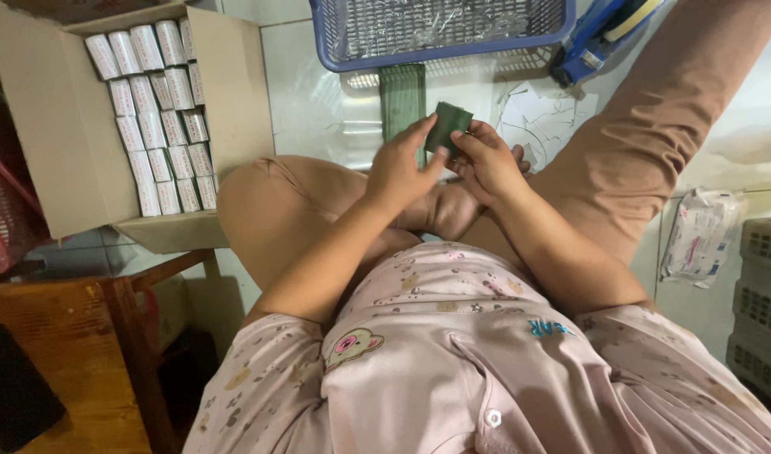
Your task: The person sits on the floor and wraps small labeled boxes with strips of dried green leaves, folding the leaf ends over the box. They then wrap the leaf-covered box in clear plastic film and place finished boxes into a box of completed units.
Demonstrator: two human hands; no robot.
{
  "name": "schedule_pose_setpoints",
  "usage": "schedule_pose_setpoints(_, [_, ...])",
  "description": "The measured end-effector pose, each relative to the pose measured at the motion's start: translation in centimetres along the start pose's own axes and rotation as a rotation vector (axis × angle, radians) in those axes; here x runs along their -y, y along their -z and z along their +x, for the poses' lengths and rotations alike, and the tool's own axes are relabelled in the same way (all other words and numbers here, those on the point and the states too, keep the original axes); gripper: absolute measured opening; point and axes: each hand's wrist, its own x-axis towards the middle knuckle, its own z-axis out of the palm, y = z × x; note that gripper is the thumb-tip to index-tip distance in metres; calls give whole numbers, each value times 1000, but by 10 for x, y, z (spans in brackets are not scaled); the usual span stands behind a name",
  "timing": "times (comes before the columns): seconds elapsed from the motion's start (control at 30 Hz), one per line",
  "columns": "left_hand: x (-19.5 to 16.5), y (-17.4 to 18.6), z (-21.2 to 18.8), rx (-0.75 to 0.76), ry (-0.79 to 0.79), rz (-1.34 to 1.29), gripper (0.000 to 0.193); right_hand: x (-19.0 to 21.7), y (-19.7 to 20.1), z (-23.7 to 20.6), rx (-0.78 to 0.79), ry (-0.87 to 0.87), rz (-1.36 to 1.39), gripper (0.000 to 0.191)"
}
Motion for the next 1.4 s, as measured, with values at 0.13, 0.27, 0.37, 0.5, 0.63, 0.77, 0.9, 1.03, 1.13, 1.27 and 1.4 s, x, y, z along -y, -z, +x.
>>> schedule_pose_setpoints(0.13, [-2,-5,3,-113,-59,-122,31,3,-3,-6,67,19,-12,24])
schedule_pose_setpoints(0.27, [21,-21,11,19,447,-463,32,5,-5,-12,16,30,-108,30])
schedule_pose_setpoints(0.37, [36,-27,12,54,498,-686,40,5,-7,-13,55,70,-110,32])
schedule_pose_setpoints(0.5, [43,-24,11,117,505,-720,43,5,-8,-14,66,115,-139,31])
schedule_pose_setpoints(0.63, [41,-20,11,131,497,-652,44,5,-8,-16,0,89,-19,29])
schedule_pose_setpoints(0.77, [40,-18,11,174,536,-794,44,3,-7,-18,19,216,-283,30])
schedule_pose_setpoints(0.9, [42,-18,9,254,581,-982,43,1,-7,-18,6,184,-329,32])
schedule_pose_setpoints(1.03, [46,-18,4,312,596,-965,41,3,-10,-19,-59,119,-352,37])
schedule_pose_setpoints(1.13, [50,-19,0,323,596,-928,40,2,-14,-21,-9,118,-375,40])
schedule_pose_setpoints(1.27, [57,-24,-6,281,689,-1047,38,1,-13,-17,-22,133,-586,40])
schedule_pose_setpoints(1.4, [66,-26,-9,207,836,-1178,52,17,9,5,-8,-1,-874,39])
